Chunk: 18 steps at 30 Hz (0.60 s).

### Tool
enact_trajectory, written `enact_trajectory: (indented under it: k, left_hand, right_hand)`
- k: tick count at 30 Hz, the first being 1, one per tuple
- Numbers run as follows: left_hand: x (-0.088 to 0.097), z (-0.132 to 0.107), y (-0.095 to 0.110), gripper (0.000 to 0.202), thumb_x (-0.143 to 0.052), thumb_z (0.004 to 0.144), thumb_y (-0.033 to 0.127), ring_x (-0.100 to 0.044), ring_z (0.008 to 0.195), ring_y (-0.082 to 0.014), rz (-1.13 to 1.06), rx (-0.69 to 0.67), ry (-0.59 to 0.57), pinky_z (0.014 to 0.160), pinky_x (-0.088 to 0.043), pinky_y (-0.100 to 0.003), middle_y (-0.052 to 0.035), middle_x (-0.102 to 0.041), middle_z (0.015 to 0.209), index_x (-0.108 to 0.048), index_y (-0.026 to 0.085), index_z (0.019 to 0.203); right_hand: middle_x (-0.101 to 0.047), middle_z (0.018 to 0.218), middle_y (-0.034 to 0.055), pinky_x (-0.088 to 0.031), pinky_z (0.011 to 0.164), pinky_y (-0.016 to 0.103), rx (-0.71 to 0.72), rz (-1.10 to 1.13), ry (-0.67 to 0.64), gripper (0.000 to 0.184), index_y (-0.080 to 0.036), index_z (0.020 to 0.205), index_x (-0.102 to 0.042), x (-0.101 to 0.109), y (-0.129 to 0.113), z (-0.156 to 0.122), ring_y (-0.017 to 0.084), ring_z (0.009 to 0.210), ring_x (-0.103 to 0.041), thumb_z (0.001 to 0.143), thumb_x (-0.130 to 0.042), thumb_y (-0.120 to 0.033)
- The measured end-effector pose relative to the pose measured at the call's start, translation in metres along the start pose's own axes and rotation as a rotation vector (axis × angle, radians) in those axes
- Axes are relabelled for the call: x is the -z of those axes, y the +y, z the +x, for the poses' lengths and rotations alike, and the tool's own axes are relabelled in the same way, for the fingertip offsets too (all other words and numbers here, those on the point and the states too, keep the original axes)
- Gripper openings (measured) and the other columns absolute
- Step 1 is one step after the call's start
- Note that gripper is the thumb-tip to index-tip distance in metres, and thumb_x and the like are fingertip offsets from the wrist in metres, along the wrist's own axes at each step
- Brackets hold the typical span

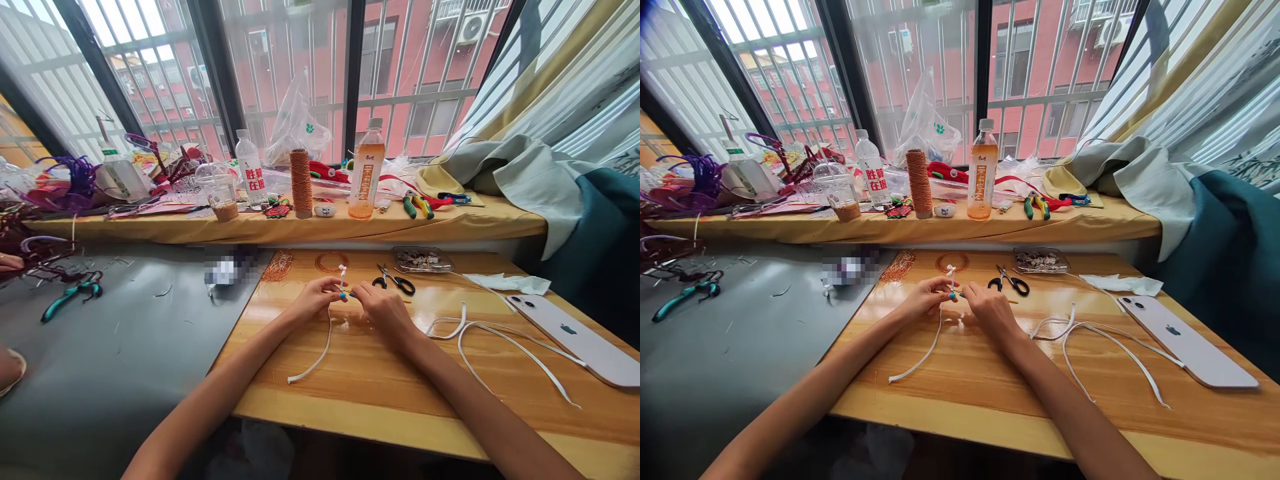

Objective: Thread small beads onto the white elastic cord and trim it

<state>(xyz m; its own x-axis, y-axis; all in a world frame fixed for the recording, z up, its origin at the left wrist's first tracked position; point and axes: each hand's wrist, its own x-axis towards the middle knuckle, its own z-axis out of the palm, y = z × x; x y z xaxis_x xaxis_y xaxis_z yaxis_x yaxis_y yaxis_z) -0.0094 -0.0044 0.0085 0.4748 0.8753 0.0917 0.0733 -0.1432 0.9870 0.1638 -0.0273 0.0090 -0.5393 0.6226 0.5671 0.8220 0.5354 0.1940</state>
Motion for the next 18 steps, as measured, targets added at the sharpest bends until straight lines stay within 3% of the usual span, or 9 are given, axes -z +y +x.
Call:
enact_trajectory:
  k: [3, 7, 14, 18]
  left_hand:
    - [0.001, 0.001, -0.002, 0.038, -0.053, 0.068, 0.041, -0.034, 0.032, -0.0001, 0.011, 0.014, 0.010, 0.033, -0.023, -0.017, -0.0027, -0.060, 0.075, -0.053, 0.012, 0.093]
    - [0.006, 0.007, -0.006, 0.028, -0.052, 0.069, 0.039, -0.034, 0.033, -0.0014, 0.082, 0.013, 0.115, 0.034, -0.022, -0.016, 0.0028, -0.051, 0.055, -0.054, 0.011, 0.070]
    - [0.015, 0.015, -0.013, 0.028, -0.060, 0.063, 0.032, -0.035, 0.038, -0.0015, 0.092, -0.025, 0.412, 0.039, -0.026, -0.016, 0.0038, -0.051, 0.064, -0.048, 0.014, 0.081]
    - [0.021, 0.014, -0.011, 0.026, -0.057, 0.065, 0.033, -0.044, 0.052, -0.0066, 0.178, -0.073, 0.412, 0.048, -0.031, -0.017, 0.0017, -0.053, 0.062, -0.057, 0.014, 0.082]
  right_hand:
    - [-0.056, 0.071, 0.0037, -0.026, 0.057, 0.024, 0.020, 0.042, -0.010, 0.017, -0.016, 0.081, -0.056, 0.002, 0.001, 0.001, 0.013, 0.064, -0.049, 0.080, -0.039, -0.010]
    - [-0.057, 0.076, 0.0046, -0.028, 0.062, 0.025, 0.087, 0.112, -0.030, 0.017, -0.016, 0.083, -0.056, 0.001, 0.000, 0.002, 0.015, 0.072, -0.049, 0.081, -0.040, -0.014]
    - [-0.058, 0.078, 0.0051, -0.029, 0.065, 0.026, 0.100, 0.137, -0.041, 0.019, -0.015, 0.082, -0.057, -0.004, -0.001, 0.001, 0.016, 0.074, -0.048, 0.083, -0.037, -0.015]
    - [-0.057, 0.077, 0.0052, -0.029, 0.064, 0.026, 0.129, 0.162, -0.066, 0.020, -0.015, 0.081, -0.056, -0.006, 0.001, 0.001, 0.015, 0.073, -0.048, 0.083, -0.037, -0.014]
